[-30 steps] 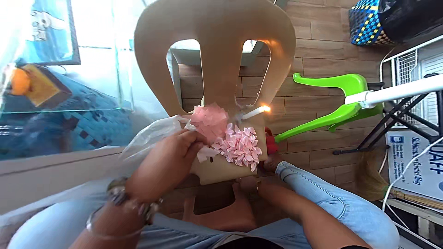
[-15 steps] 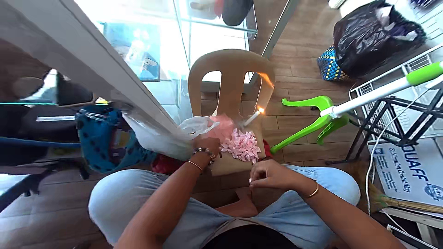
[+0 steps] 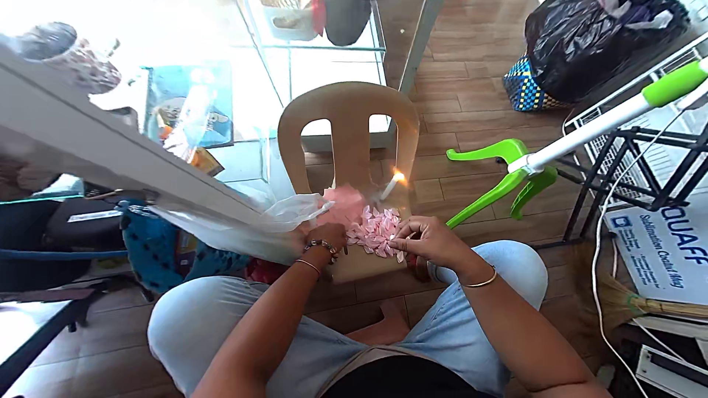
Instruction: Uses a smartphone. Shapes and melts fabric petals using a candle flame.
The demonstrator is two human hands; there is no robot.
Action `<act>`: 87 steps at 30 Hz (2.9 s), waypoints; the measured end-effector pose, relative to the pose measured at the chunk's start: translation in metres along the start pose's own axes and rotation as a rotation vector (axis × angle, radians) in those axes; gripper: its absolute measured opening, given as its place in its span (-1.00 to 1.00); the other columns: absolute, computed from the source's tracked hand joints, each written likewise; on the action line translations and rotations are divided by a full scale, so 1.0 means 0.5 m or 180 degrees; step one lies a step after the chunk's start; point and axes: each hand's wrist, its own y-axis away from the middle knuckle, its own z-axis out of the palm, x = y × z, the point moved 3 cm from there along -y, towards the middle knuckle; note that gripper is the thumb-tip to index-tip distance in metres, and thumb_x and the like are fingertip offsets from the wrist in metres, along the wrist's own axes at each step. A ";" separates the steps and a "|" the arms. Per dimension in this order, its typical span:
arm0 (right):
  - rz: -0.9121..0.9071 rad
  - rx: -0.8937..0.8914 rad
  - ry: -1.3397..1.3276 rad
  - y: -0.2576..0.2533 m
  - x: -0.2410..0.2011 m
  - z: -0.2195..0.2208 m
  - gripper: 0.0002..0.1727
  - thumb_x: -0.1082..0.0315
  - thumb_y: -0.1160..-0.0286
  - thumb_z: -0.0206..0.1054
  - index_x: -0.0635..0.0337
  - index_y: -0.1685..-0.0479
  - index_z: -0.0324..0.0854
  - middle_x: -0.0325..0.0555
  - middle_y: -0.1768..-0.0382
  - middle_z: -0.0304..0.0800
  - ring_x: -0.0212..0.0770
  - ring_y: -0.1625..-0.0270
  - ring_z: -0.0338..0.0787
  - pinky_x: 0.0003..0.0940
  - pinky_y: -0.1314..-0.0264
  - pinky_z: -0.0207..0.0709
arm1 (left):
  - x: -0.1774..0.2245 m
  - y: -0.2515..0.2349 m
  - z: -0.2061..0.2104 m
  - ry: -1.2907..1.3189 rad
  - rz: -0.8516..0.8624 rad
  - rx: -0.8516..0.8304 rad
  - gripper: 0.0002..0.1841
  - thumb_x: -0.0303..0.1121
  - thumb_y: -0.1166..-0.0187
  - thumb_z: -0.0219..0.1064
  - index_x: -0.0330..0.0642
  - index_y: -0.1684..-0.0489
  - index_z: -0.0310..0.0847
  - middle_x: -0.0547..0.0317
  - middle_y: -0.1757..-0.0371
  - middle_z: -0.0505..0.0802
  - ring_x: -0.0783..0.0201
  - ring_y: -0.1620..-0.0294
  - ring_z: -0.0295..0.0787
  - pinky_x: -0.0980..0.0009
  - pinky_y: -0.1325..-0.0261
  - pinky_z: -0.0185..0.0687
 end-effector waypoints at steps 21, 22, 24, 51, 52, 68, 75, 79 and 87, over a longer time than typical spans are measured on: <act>0.0842 0.0504 -0.3353 -0.045 0.006 0.014 -0.72 0.25 -0.82 0.10 0.20 -0.14 0.65 -0.14 0.07 0.81 -0.34 0.18 0.80 -0.46 0.12 0.70 | 0.145 0.188 -0.143 0.3664 0.1302 0.0047 -0.87 -0.42 -0.67 0.35 -0.28 0.06 0.78 0.17 0.40 0.83 0.47 0.51 0.68 0.55 0.41 0.64; 0.0755 0.0472 -0.3321 -0.049 0.001 0.018 -0.72 0.26 -0.82 0.08 0.20 -0.12 0.66 -0.14 0.08 0.82 -0.35 0.18 0.80 -0.47 0.11 0.70 | 0.144 0.190 -0.145 0.3759 0.1252 0.0031 -0.87 -0.42 -0.67 0.35 -0.27 0.07 0.77 0.18 0.40 0.83 0.47 0.50 0.68 0.55 0.40 0.64; 0.0553 0.0415 -0.3220 -0.056 -0.006 0.025 -0.72 0.29 -0.83 0.06 0.20 -0.08 0.69 -0.16 0.08 0.83 -0.37 0.15 0.80 -0.48 0.09 0.68 | 0.143 0.193 -0.152 0.3945 0.1168 0.0117 -0.90 -0.43 -0.65 0.37 -0.27 0.12 0.75 0.21 0.42 0.81 0.50 0.52 0.66 0.58 0.42 0.62; -0.0267 0.0591 -0.1989 -0.059 0.000 0.022 -0.82 0.59 -0.45 0.44 0.27 0.03 0.78 -0.09 0.15 0.87 -0.31 0.18 0.83 -0.39 -0.04 0.75 | 0.128 0.196 -0.176 0.2610 0.1256 0.1095 -0.81 -0.29 -0.55 0.52 -0.19 0.06 0.81 0.23 0.54 0.68 0.39 0.60 0.50 0.42 0.44 0.49; -0.0290 0.0586 -0.2024 -0.059 -0.001 0.023 -0.82 0.59 -0.44 0.44 0.27 0.02 0.78 -0.08 0.13 0.88 -0.31 0.18 0.83 -0.38 -0.04 0.75 | 0.129 0.196 -0.176 0.2662 0.1267 0.1103 -0.82 -0.30 -0.55 0.52 -0.20 0.08 0.81 0.23 0.55 0.68 0.41 0.60 0.50 0.44 0.44 0.49; -0.0036 0.0687 -0.1865 -0.058 -0.012 0.018 -0.79 0.53 -0.50 0.44 0.30 -0.06 0.73 -0.06 0.21 0.87 -0.26 0.24 0.88 -0.37 0.08 0.81 | 0.130 0.189 -0.174 0.2389 0.1343 0.1204 -0.86 -0.29 -0.58 0.49 -0.13 0.10 0.80 0.27 0.59 0.66 0.39 0.64 0.46 0.39 0.49 0.44; 0.0583 0.1683 -0.2234 -0.102 0.049 -0.009 -0.75 0.42 -0.56 0.42 0.15 -0.13 0.56 -0.17 0.23 0.83 -0.34 0.32 0.84 -0.46 0.16 0.75 | 0.125 0.190 -0.175 0.2303 0.1190 0.1157 -0.83 -0.26 -0.60 0.48 -0.09 0.02 0.81 0.24 0.59 0.65 0.34 0.66 0.45 0.32 0.50 0.45; 0.0747 0.1780 -0.2250 -0.111 0.063 -0.012 -0.74 0.39 -0.55 0.44 0.12 -0.15 0.60 -0.23 0.19 0.80 -0.40 0.28 0.81 -0.50 0.09 0.72 | 0.126 0.186 -0.173 0.2264 0.1156 0.1096 -0.85 -0.25 -0.58 0.49 -0.07 0.05 0.82 0.25 0.61 0.65 0.35 0.67 0.45 0.33 0.51 0.45; 0.0706 0.1801 -0.2133 -0.113 0.045 -0.011 -0.77 0.35 -0.56 0.45 0.13 -0.12 0.66 -0.25 0.19 0.82 -0.43 0.32 0.82 -0.52 0.13 0.74 | 0.126 0.190 -0.174 0.2175 0.1141 0.1035 -0.83 -0.23 -0.59 0.49 -0.07 0.04 0.82 0.25 0.59 0.67 0.34 0.64 0.48 0.31 0.48 0.48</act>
